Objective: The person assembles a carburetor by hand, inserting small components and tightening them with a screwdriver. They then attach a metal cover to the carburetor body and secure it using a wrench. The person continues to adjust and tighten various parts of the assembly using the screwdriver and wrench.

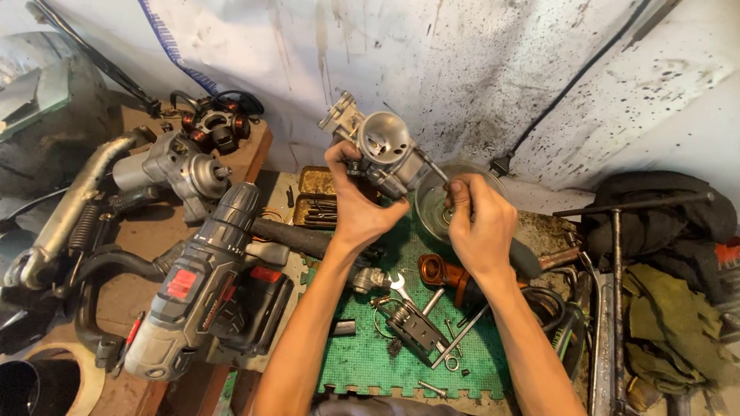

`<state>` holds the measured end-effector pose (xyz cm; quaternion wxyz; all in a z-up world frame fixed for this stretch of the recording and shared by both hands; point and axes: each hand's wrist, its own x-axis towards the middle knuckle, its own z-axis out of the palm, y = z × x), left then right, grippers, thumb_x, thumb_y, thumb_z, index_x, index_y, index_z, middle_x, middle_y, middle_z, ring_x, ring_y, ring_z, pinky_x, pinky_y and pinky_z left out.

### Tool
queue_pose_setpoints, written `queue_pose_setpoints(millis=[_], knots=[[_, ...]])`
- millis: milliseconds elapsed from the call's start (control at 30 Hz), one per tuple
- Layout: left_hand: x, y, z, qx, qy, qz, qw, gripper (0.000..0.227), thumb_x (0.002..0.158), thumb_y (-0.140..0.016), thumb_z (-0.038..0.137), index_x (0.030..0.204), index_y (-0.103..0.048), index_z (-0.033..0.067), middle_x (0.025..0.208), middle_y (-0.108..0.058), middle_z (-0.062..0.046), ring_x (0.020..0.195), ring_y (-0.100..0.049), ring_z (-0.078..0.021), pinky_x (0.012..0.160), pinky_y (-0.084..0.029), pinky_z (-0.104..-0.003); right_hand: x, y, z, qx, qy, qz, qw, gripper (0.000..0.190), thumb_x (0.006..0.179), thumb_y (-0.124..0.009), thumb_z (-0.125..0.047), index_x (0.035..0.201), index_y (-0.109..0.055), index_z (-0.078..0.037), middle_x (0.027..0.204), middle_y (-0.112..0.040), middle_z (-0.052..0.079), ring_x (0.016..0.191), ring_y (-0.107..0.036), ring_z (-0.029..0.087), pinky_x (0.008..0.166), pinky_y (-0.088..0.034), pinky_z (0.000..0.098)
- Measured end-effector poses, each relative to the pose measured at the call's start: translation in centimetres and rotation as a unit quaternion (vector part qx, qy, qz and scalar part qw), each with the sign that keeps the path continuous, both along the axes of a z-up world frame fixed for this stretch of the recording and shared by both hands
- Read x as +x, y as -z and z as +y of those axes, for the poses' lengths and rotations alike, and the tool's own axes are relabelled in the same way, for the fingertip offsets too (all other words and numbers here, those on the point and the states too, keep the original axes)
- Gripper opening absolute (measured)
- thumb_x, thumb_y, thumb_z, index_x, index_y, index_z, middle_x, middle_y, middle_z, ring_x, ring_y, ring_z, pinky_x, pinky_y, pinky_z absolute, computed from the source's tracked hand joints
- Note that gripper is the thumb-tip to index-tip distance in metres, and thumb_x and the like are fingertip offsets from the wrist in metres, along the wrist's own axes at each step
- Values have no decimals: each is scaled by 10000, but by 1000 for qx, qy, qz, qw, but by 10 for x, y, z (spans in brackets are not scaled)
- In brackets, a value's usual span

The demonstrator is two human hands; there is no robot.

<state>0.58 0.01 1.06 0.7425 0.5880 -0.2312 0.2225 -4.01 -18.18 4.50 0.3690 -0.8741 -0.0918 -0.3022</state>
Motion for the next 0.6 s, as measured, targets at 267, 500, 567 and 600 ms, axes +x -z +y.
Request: queue_pose_setpoints(millis=[267, 500, 567, 600], knots=[[-11, -16, -2, 35, -27, 54, 998, 804, 681, -755, 32, 1299, -252, 146, 1226, -387, -101, 1161, -511, -224, 986, -530, -378, -2, -8, 2, 47, -9, 9, 999, 256, 913, -791, -101, 1003, -608, 54, 804, -689, 130, 607, -613, 179, 548, -477, 310], [-11, -35, -4, 134, -116, 63, 982, 822, 605, -757, 71, 1306, -326, 86, 1230, -354, -127, 1182, -471, -258, 1055, -492, -423, 2, -1, 1, 64, 0, -29, 998, 171, 969, -788, -28, 1025, -643, 43, 841, -720, 105, 687, -669, 134, 597, -502, 267], [-10, -32, -6, 133, -121, 50, 982, 824, 612, -757, 63, 1310, -321, 89, 1230, -362, -133, 1192, -471, -269, 1069, -485, -442, 0, -6, 4, 64, 1, -31, 997, 185, 949, -793, -28, 1025, -642, 46, 844, -723, 109, 692, -679, 136, 593, -513, 270], [-9, -30, -7, 135, -124, 39, 982, 826, 618, -757, 55, 1315, -315, 92, 1231, -371, -138, 1203, -470, -280, 1082, -478, -461, -1, -8, 5, 65, 5, -33, 997, 199, 930, -798, -28, 1025, -641, 49, 848, -727, 114, 697, -688, 137, 589, -524, 273]])
